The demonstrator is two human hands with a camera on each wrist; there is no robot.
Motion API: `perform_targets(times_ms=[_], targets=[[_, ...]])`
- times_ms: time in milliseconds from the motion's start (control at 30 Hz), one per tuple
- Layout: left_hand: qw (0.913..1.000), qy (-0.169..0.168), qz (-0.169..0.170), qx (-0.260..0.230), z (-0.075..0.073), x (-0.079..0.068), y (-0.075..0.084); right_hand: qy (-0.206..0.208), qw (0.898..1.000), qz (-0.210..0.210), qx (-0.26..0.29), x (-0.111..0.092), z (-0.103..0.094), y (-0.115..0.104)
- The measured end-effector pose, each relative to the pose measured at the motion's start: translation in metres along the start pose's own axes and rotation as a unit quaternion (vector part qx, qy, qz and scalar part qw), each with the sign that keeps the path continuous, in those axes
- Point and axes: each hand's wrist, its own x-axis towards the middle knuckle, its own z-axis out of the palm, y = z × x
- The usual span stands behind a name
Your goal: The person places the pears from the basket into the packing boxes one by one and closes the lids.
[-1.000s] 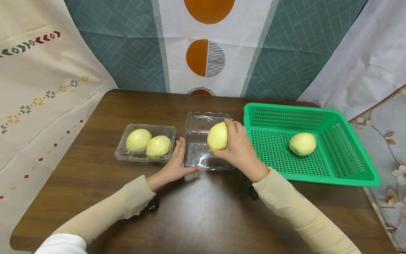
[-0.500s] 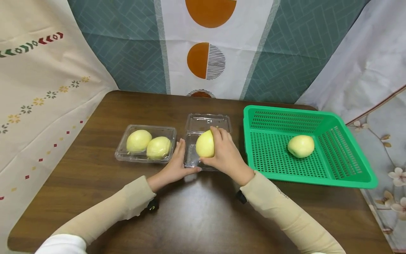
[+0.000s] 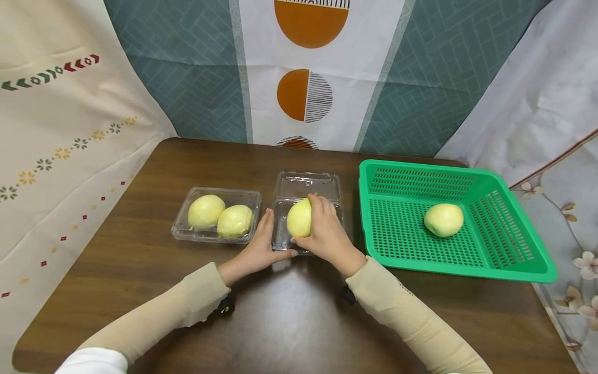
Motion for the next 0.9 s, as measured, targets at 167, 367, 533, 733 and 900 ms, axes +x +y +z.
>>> perform_targets(times_ms=[167,367,533,733,900], targets=[[1.0000,0.000,0.001,0.002,0.001,-0.001,-0.001,0.004,1.000,-0.011,-0.002,0.001,0.008,0.002],[0.9999,0.004,0.016,-0.002,0.001,-0.001,0.000,0.005,1.000,-0.026,-0.009,0.005,0.014,0.003],[0.9998,0.004,0.018,0.000,0.000,-0.001,0.002,-0.001,1.000,-0.030,-0.006,0.008,0.020,0.004],[0.9998,0.005,0.017,0.000,0.000,-0.001,0.002,-0.013,1.000,-0.026,0.001,0.009,0.027,0.006],[0.9999,0.004,0.010,-0.004,0.001,0.000,0.000,-0.026,0.999,-0.024,0.015,0.009,0.032,0.007]])
